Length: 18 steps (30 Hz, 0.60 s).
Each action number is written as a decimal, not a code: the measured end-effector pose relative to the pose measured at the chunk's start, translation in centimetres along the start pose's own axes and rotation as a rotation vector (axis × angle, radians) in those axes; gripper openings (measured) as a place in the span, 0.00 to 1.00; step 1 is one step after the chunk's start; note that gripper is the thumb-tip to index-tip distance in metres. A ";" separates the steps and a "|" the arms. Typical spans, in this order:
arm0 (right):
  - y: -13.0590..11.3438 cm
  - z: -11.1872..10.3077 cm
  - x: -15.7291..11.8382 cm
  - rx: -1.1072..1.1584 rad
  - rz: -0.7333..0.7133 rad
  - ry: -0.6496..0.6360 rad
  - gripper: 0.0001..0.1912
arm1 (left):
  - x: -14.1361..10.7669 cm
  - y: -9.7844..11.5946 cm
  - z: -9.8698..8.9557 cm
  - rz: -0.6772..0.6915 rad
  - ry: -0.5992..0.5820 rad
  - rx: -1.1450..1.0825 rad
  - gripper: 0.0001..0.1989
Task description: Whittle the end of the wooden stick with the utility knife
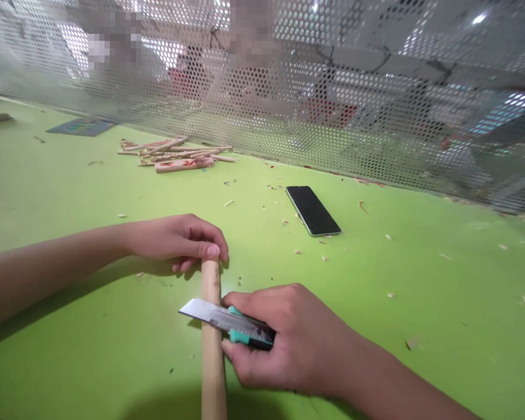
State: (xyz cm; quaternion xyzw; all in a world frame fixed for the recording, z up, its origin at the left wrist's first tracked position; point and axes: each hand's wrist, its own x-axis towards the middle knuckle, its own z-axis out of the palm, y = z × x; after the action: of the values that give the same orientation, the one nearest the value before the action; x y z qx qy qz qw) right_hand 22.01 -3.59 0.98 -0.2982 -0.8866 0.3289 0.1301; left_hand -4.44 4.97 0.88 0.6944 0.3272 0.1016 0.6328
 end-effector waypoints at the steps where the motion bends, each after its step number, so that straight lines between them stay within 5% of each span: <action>1: 0.0 0.0 0.0 0.007 0.002 0.001 0.10 | 0.0 0.0 0.1 -0.010 0.013 -0.009 0.21; 9: -0.2 -0.2 0.3 0.005 0.025 0.016 0.10 | 0.1 -0.5 0.5 0.005 0.122 -0.055 0.21; 13: -0.3 -0.3 0.4 -0.036 0.065 0.012 0.03 | 0.1 1.1 0.9 -0.078 0.151 0.188 0.26; 18: -0.2 -0.4 0.4 -0.044 0.120 -0.018 0.12 | -6.0 4.4 4.3 -0.009 0.592 0.564 0.17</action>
State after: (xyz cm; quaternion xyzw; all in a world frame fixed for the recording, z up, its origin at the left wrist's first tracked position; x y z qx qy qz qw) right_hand 21.80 -3.23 1.41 -0.3504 -0.8753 0.3191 0.0956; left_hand -5.27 -1.94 5.91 0.7800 0.5134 0.2006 0.2963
